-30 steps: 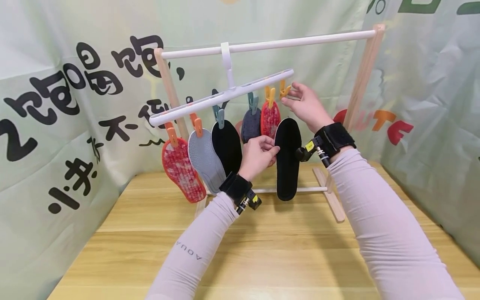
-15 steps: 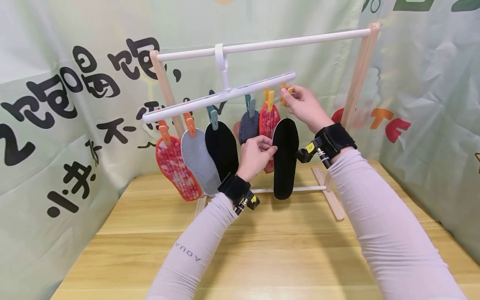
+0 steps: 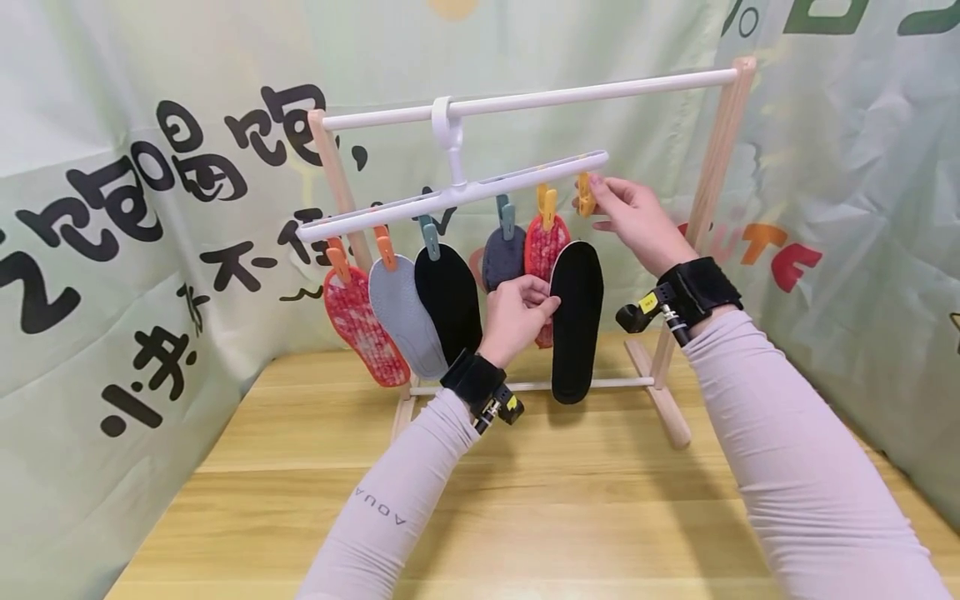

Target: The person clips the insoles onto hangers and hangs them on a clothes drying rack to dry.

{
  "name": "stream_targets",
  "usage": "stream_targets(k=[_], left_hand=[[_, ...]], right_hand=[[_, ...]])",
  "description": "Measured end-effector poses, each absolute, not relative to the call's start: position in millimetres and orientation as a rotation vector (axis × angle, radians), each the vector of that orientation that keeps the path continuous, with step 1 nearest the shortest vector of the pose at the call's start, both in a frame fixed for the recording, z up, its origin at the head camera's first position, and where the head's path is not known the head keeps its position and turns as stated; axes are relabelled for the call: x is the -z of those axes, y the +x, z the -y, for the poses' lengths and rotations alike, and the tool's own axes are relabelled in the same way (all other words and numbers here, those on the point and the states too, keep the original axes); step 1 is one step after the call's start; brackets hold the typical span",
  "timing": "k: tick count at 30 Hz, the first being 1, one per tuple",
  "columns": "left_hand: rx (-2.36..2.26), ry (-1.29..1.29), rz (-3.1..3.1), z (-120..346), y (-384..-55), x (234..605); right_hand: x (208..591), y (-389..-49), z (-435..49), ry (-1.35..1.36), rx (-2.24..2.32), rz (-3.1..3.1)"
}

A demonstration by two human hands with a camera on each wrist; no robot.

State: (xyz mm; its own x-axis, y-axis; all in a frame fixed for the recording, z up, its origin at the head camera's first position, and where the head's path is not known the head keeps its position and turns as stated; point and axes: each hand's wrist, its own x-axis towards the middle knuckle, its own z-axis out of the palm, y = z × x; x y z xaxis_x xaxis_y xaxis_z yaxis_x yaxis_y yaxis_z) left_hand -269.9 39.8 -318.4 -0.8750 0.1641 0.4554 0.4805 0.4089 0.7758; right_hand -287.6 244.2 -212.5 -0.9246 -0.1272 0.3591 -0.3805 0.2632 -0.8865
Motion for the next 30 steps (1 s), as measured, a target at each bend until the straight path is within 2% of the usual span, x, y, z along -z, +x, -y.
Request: stream_targets(k=[30], left_hand=[[1.472, -0.538, 2.346, -41, -263, 314]], right_hand=[[221, -282, -249, 0.618, -1.762, 2.091]])
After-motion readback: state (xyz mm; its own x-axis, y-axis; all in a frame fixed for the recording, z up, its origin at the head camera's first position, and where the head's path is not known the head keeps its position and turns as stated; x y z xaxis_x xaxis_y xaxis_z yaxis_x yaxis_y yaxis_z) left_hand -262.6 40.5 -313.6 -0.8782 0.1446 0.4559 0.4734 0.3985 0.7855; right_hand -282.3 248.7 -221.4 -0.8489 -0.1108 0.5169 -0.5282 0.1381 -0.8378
